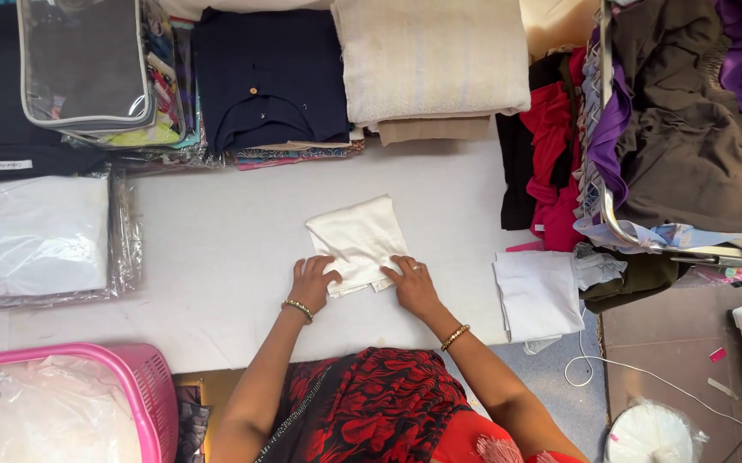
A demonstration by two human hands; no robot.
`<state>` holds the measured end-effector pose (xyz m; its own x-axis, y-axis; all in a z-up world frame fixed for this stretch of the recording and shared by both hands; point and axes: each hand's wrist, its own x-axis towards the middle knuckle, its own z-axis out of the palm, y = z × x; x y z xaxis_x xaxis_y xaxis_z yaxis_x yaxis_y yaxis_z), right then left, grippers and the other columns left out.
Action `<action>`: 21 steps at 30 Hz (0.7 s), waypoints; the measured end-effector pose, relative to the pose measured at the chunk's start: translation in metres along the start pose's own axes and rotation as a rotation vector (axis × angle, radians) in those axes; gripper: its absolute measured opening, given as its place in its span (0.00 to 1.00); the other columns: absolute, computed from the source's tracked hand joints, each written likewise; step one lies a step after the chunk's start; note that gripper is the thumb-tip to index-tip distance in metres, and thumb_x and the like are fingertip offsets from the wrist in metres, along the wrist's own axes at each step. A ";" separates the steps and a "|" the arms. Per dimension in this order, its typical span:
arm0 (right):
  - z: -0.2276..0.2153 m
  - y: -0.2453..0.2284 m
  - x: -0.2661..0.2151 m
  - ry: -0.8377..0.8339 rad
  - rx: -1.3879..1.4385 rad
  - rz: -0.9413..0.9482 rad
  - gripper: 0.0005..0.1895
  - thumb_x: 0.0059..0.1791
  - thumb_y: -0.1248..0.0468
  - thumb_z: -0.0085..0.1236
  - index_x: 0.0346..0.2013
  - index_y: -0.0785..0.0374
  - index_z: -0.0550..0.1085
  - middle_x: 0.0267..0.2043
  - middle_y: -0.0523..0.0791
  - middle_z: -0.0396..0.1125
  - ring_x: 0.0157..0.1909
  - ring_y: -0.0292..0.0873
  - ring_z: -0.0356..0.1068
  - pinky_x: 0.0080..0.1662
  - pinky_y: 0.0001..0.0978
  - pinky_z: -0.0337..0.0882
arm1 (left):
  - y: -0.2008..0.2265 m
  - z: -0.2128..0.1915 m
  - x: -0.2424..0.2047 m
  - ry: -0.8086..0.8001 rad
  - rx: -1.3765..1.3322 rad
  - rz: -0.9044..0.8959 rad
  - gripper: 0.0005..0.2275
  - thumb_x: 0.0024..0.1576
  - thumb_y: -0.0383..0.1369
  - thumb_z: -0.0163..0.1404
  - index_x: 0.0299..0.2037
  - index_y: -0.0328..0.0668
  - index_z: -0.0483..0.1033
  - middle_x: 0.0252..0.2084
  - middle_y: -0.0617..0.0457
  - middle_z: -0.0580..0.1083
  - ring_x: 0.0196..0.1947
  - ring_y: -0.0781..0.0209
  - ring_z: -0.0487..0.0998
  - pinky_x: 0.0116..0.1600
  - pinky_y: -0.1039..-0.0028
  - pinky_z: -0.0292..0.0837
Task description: Folding blue and white clothing items neatly on a table.
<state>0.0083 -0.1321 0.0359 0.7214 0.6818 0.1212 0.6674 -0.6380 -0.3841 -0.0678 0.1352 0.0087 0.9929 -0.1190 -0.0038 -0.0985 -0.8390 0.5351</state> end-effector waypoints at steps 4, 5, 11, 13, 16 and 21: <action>0.013 0.002 -0.016 -0.092 0.169 0.157 0.32 0.36 0.77 0.55 0.55 0.55 0.75 0.63 0.46 0.63 0.65 0.52 0.59 0.64 0.46 0.62 | -0.006 0.036 -0.027 0.061 -0.044 -0.160 0.17 0.43 0.17 0.50 0.36 0.53 0.81 0.59 0.52 0.70 0.63 0.50 0.65 0.65 0.51 0.53; 0.017 0.007 -0.024 -0.051 0.294 0.244 0.29 0.41 0.76 0.54 0.56 0.54 0.74 0.65 0.45 0.63 0.67 0.51 0.59 0.68 0.43 0.63 | -0.004 0.043 -0.035 0.116 -0.121 -0.233 0.17 0.47 0.18 0.49 0.39 0.54 0.81 0.61 0.52 0.70 0.64 0.50 0.65 0.66 0.53 0.56; -0.039 0.004 0.021 -0.110 0.211 0.226 0.38 0.33 0.72 0.67 0.59 0.58 0.70 0.66 0.55 0.54 0.68 0.60 0.52 0.59 0.53 0.56 | 0.029 0.030 -0.007 0.173 -0.165 -0.229 0.13 0.50 0.29 0.58 0.46 0.51 0.79 0.58 0.49 0.69 0.61 0.50 0.65 0.65 0.52 0.56; -0.024 0.009 0.022 -0.169 0.147 0.167 0.35 0.35 0.69 0.69 0.57 0.55 0.71 0.63 0.51 0.58 0.66 0.55 0.55 0.59 0.51 0.57 | 0.041 0.028 0.004 0.122 -0.084 -0.124 0.15 0.48 0.30 0.59 0.47 0.50 0.79 0.58 0.49 0.69 0.60 0.50 0.65 0.64 0.50 0.54; 0.004 0.014 0.016 -0.234 0.067 0.121 0.30 0.39 0.65 0.70 0.55 0.50 0.72 0.58 0.44 0.63 0.62 0.48 0.60 0.60 0.48 0.59 | 0.046 0.039 0.017 0.044 0.067 0.022 0.20 0.46 0.29 0.60 0.51 0.49 0.79 0.57 0.50 0.69 0.58 0.52 0.66 0.63 0.48 0.52; 0.007 0.008 0.021 -0.139 0.129 0.098 0.31 0.37 0.63 0.72 0.53 0.52 0.72 0.53 0.44 0.63 0.58 0.48 0.62 0.56 0.47 0.59 | 0.039 0.052 0.039 -0.021 0.187 0.037 0.19 0.48 0.28 0.59 0.52 0.51 0.80 0.52 0.56 0.72 0.56 0.59 0.68 0.65 0.49 0.52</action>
<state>0.0280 -0.1205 0.0289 0.7434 0.6673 -0.0466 0.5597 -0.6586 -0.5030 -0.0368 0.0706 -0.0144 0.9869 -0.1610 -0.0057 -0.1476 -0.9178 0.3686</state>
